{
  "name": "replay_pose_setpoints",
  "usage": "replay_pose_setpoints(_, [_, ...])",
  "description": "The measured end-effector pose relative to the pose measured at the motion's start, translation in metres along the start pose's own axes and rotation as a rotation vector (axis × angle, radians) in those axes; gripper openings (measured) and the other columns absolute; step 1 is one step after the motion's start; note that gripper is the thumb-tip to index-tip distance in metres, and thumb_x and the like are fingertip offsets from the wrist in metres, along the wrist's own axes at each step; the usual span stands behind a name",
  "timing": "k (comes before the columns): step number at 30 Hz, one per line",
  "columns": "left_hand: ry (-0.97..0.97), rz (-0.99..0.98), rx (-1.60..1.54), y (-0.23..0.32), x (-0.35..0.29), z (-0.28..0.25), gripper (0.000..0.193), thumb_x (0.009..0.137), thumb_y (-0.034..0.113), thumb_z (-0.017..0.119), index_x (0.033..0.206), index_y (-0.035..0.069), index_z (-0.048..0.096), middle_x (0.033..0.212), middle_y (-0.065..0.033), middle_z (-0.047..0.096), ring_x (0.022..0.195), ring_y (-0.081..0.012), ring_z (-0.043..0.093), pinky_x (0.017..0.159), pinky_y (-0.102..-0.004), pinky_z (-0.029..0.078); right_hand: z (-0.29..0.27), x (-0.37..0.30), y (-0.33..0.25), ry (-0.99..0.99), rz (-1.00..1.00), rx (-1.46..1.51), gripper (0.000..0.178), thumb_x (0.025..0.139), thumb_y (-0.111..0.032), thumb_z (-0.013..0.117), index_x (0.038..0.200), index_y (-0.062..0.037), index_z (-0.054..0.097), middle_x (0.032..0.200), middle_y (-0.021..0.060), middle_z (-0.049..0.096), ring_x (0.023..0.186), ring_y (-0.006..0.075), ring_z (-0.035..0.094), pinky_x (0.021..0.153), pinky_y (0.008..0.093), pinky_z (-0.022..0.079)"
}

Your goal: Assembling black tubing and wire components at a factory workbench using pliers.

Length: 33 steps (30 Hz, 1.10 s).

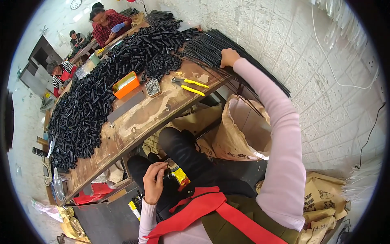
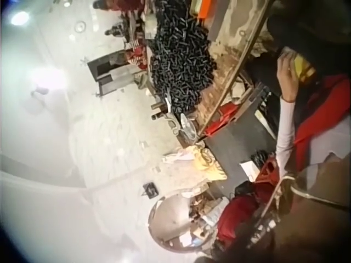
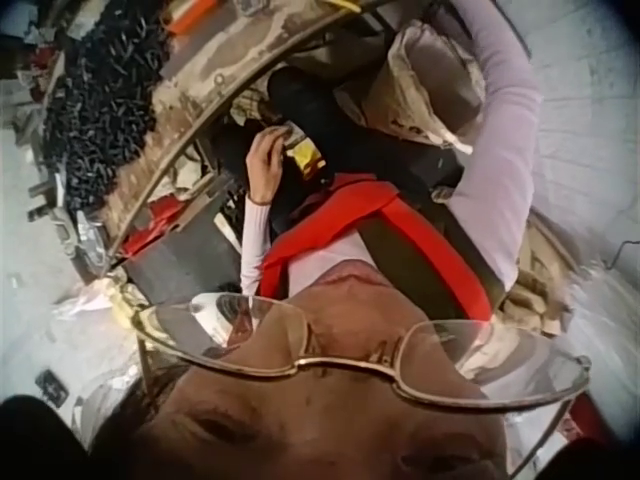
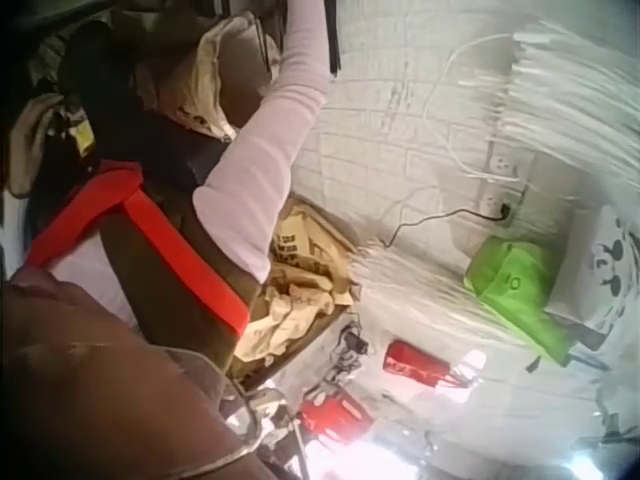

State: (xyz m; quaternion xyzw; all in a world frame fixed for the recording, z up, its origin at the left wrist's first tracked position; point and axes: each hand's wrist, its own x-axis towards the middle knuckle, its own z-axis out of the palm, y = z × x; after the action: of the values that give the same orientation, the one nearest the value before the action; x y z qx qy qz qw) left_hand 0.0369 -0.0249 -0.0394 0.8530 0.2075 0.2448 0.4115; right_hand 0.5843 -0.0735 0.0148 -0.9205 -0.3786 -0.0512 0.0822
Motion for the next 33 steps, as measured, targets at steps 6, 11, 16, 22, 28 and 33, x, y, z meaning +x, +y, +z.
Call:
replay_pose_setpoints(6, [-0.043, -0.076, -0.058, -0.003, -0.007, 0.011, 0.017, 0.095, 0.004, 0.057, 0.108, 0.001, 0.067, 0.106, -0.0144, 0.066, 0.100, -0.0304, 0.065, 0.088, -0.0336, 0.050, -0.008, 0.006, 0.001, -0.240, 0.174, 0.110, 0.043, 0.067, -0.029, 0.079, 0.097, 0.0006, 0.068, 0.100, 0.0222, 0.070, 0.092, 0.0370, 0.069, 0.078, 0.0429, 0.057])
replay_pose_setpoints(11, [-0.049, -0.017, -0.055, -0.005, -0.009, 0.012, 0.017, 0.095, 0.002, 0.057, 0.107, -0.001, 0.067, 0.102, -0.0141, 0.066, 0.092, -0.0249, 0.066, 0.083, -0.0305, 0.051, 0.017, 0.004, 0.009, 0.045, 0.028, -0.092, 0.038, 0.072, -0.027, 0.072, 0.098, 0.0002, 0.067, 0.099, 0.0247, 0.069, 0.091, 0.0401, 0.068, 0.079, 0.0473, 0.055])
replay_pose_setpoints(16, [-0.035, -0.019, -0.061, -0.016, -0.024, 0.003, 0.017, 0.095, 0.003, 0.056, 0.108, -0.001, 0.067, 0.098, -0.0144, 0.066, 0.090, -0.0257, 0.066, 0.082, -0.0311, 0.050, -0.003, 0.008, -0.003, -0.012, 0.062, -0.059, 0.037, 0.071, -0.023, 0.070, 0.100, 0.0001, 0.069, 0.100, 0.0245, 0.069, 0.094, 0.0405, 0.067, 0.082, 0.0470, 0.054])
replay_pose_setpoints(22, [-0.054, -0.093, -0.162, -0.033, -0.041, 0.001, 0.018, 0.095, 0.003, 0.056, 0.108, -0.001, 0.067, 0.094, -0.0128, 0.067, 0.087, -0.0221, 0.066, 0.078, -0.0293, 0.050, -0.037, 0.024, -0.006, -0.025, 0.137, 0.104, 0.030, 0.074, -0.016, 0.059, 0.096, 0.0037, 0.066, 0.087, 0.0244, 0.069, 0.081, 0.0382, 0.069, 0.071, 0.0467, 0.054])
replay_pose_setpoints(28, [-0.018, -0.114, -0.162, -0.040, -0.046, -0.005, 0.018, 0.095, 0.002, 0.056, 0.107, -0.001, 0.067, 0.092, -0.0124, 0.067, 0.085, -0.0204, 0.066, 0.077, -0.0286, 0.050, -0.070, 0.051, -0.055, -0.047, 0.055, 0.065, 0.029, 0.080, -0.013, 0.052, 0.100, 0.0055, 0.062, 0.071, 0.0232, 0.067, 0.053, 0.0322, 0.066, 0.053, 0.0427, 0.054])
replay_pose_setpoints(33, [-0.045, -0.019, -0.196, -0.032, -0.029, 0.004, 0.017, 0.094, 0.002, 0.056, 0.107, -0.001, 0.067, 0.092, -0.0126, 0.067, 0.084, -0.0206, 0.067, 0.077, -0.0287, 0.050, -0.111, 0.129, 0.024, 0.516, -0.766, -0.697, 0.020, 0.080, -0.017, 0.058, 0.076, 0.0031, 0.060, 0.053, 0.0117, 0.057, 0.046, 0.0253, 0.062, 0.046, 0.0368, 0.050])
